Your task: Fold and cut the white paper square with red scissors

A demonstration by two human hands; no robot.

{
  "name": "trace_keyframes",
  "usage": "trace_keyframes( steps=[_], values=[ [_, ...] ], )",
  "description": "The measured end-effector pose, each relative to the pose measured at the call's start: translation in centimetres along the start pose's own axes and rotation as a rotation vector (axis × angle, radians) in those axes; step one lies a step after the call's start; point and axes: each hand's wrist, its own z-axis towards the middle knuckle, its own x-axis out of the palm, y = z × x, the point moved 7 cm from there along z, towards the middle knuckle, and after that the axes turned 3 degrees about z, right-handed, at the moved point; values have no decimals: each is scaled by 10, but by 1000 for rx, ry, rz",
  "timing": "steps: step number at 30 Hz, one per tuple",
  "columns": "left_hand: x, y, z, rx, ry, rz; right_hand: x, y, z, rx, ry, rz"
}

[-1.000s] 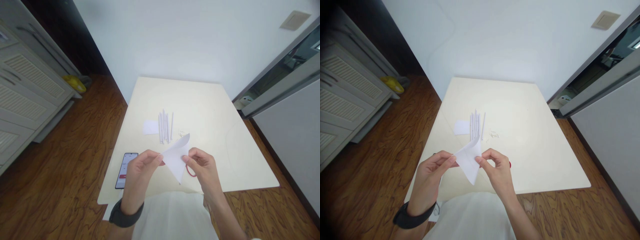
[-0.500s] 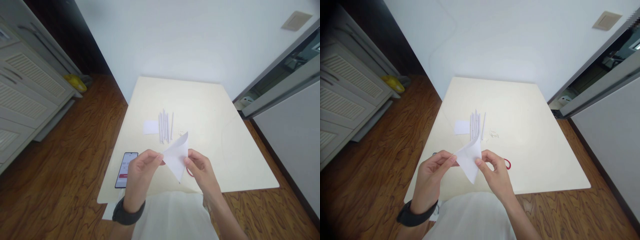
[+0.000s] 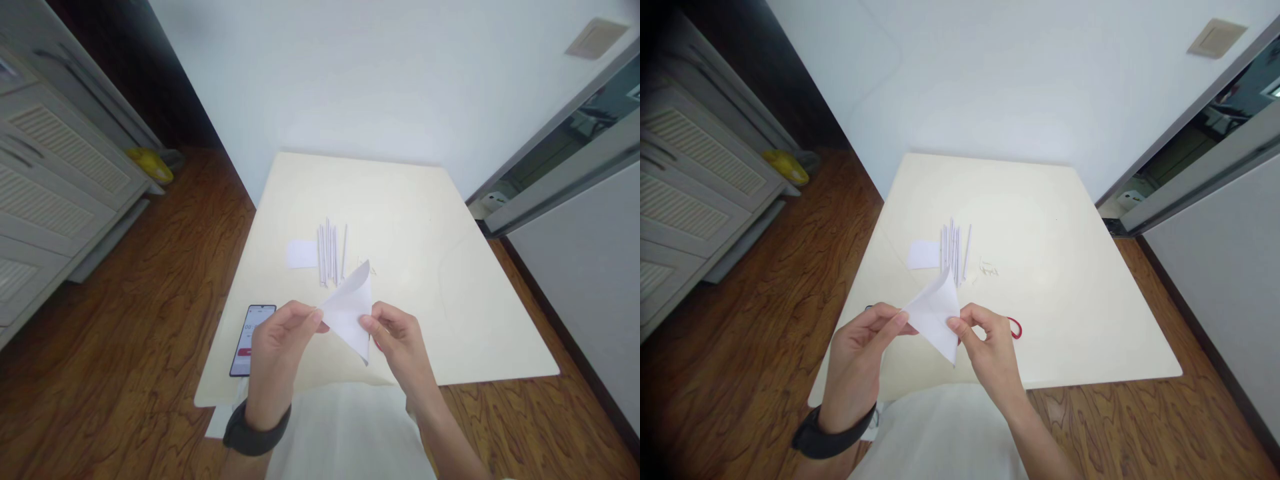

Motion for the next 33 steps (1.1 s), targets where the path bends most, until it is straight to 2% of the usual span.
trace_keyframes(
  steps=[4, 11, 17, 23, 30, 33],
  values=[
    [-2, 3, -1, 16, -19, -18, 4, -10, 1, 18, 39, 46],
    [-5, 8, 3, 35, -14, -14, 21, -7, -7, 53, 232, 60],
    [-6, 9, 4, 32, -27, -31, 19, -3, -11, 56, 191, 12],
    [-6, 9, 3, 33, -42, -30, 15, -14, -9, 34, 120, -17],
    [-13, 9, 7, 48, -117, -87, 21, -13, -14, 33, 213, -35],
    [-15, 10, 8, 51, -139, -89, 20, -9, -16, 38, 211, -56]
  ],
)
